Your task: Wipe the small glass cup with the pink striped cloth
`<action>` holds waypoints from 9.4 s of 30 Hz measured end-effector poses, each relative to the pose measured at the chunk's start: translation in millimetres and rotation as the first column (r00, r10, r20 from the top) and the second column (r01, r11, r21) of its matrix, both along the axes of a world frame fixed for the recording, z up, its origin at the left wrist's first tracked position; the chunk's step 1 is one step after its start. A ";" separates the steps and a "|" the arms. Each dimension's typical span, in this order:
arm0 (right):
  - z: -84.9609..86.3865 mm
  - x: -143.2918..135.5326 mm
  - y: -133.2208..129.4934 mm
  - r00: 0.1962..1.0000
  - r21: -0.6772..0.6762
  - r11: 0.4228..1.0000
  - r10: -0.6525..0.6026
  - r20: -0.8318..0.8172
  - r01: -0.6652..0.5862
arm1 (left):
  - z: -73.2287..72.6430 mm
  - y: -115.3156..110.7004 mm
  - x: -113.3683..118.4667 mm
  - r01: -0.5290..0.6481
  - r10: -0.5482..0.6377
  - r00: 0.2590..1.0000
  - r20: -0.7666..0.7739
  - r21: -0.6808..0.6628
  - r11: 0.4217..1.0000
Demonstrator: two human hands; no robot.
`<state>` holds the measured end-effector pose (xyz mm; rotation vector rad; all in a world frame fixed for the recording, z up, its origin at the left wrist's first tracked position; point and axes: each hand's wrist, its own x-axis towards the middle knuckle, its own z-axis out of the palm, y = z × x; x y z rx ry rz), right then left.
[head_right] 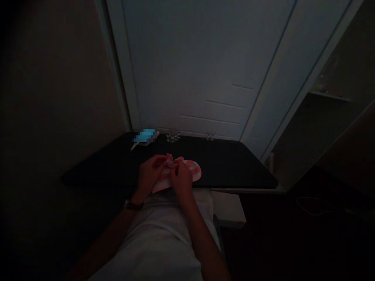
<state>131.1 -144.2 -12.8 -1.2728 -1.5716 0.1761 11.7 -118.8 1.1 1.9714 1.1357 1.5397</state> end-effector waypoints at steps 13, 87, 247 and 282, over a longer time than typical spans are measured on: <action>2.0 0.0 -2.3 1.000 -0.009 1.000 0.002 0.004 -0.002 | 0.4 0.1 0.6 -0.003 0.003 1.000 0.000 -0.011 1.000; -0.7 -0.4 -1.3 0.996 0.015 1.000 -0.022 0.085 0.021 | 4.5 -0.4 1.2 -0.090 0.095 0.995 -0.032 0.121 0.989; 0.6 0.6 -3.2 1.000 -0.005 1.000 0.010 0.023 -0.010 | 3.1 -3.9 -1.9 -0.066 0.069 0.996 -0.054 0.049 0.997; 4.0 -0.9 -7.0 0.997 0.048 0.997 0.055 -0.055 -0.052 | 3.4 4.1 -2.1 0.108 -0.107 0.993 -0.051 0.018 0.994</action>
